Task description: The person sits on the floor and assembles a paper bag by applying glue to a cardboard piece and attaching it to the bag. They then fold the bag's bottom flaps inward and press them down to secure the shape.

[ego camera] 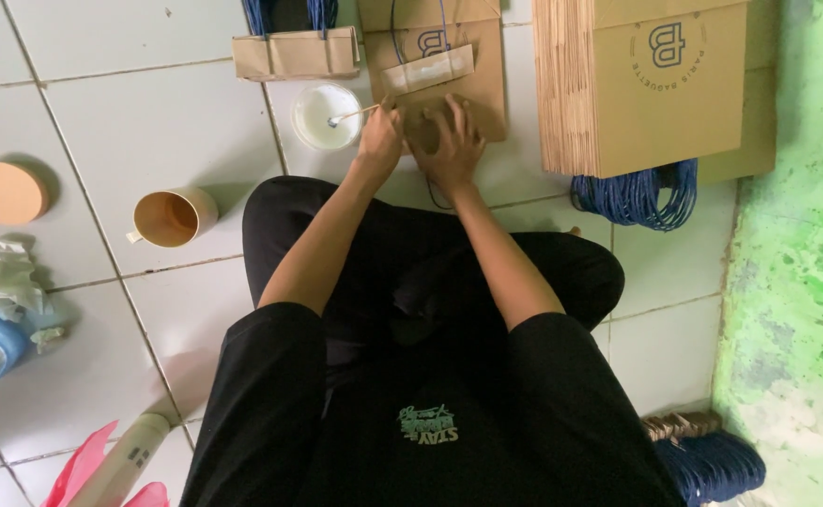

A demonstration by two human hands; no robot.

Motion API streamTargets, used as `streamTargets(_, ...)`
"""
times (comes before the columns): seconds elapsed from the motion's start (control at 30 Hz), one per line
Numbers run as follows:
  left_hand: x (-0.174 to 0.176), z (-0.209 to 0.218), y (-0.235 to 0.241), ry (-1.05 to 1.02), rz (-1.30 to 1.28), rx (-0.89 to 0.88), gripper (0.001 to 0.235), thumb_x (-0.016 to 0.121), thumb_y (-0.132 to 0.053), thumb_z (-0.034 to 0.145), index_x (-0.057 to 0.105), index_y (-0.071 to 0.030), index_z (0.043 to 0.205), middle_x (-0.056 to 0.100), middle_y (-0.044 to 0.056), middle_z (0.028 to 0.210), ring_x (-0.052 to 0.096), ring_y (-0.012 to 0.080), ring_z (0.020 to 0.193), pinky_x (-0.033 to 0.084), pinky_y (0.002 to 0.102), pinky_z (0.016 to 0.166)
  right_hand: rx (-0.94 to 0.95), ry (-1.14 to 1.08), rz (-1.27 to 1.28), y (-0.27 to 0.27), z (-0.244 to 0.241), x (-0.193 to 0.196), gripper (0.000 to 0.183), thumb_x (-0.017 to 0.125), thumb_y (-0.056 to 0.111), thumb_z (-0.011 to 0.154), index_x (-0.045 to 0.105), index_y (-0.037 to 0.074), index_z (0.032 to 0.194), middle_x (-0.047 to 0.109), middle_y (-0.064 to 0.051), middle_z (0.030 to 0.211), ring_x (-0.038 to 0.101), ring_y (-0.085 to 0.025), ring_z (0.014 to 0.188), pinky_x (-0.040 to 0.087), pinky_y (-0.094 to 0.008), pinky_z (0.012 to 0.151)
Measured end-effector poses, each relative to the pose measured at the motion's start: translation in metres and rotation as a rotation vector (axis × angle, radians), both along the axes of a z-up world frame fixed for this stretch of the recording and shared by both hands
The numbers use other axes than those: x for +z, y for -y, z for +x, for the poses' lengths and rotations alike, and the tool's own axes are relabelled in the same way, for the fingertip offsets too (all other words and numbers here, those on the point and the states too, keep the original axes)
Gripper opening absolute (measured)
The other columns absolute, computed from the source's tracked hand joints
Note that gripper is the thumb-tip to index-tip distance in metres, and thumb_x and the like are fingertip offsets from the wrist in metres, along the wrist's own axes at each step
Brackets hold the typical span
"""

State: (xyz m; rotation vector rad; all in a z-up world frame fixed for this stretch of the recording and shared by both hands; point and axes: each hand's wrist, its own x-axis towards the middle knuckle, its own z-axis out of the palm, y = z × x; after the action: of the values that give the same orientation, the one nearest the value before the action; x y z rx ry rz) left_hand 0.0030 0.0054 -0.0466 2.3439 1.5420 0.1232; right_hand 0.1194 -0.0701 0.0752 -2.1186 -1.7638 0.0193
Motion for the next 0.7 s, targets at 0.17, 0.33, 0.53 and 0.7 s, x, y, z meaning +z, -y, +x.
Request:
streamTargets(0.17, 0.065, -0.004, 0.006, 0.012, 0.029, 0.013, 0.018, 0.064, -0.002, 0.093, 0.077, -0.012, 0.100, 0.070, 0.007, 0.101, 0.075, 0.0259, 0.090, 0.066, 0.037, 0.057, 0.027, -0.093, -0.209, 0.003, 0.005, 0.010, 0.076, 0.074, 0.082, 0.080, 0.064, 0.025, 0.129, 0.031, 0.000, 0.163, 0.035, -0.039, 0.148, 0.037, -0.069, 0.104)
streamTargets(0.33, 0.140, -0.009, 0.010, 0.031, 0.004, 0.049, 0.018, 0.065, -0.002, 0.092, 0.078, -0.011, 0.098, 0.072, 0.006, 0.101, 0.076, 0.0244, 0.089, 0.066, 0.038, 0.058, 0.016, -0.019, -0.248, -0.006, 0.041, -0.062, 0.021, 0.070, 0.032, 0.103, 0.073, 0.023, 0.122, 0.037, 0.004, 0.154, 0.051, -0.040, 0.132, 0.046, -0.067, 0.095)
streamTargets(0.53, 0.088, -0.010, 0.020, -0.001, -0.037, -0.023, 0.034, 0.074, -0.002, 0.091, 0.070, -0.011, 0.123, 0.045, 0.011, 0.146, 0.050, 0.0370, 0.131, 0.069, 0.039, 0.066, 0.060, -0.024, -0.029, 0.003, 0.027, -0.044, 0.043, 0.069, 0.060, 0.098, 0.075, 0.023, 0.118, 0.040, 0.003, 0.158, 0.050, -0.040, 0.135, 0.044, -0.062, 0.100)
streamTargets(0.7, 0.061, -0.004, 0.020, -0.143, -0.094, 0.001, 0.041, 0.082, -0.011, 0.089, 0.071, -0.013, 0.129, 0.038, 0.006, 0.157, 0.040, 0.0339, 0.140, 0.069, 0.039, 0.072, 0.252, 0.155, -0.115, 0.032, 0.014, -0.003, 0.042, 0.072, 0.035, 0.096, 0.068, 0.029, 0.137, 0.053, -0.004, 0.154, 0.038, -0.043, 0.146, 0.034, -0.064, 0.113)
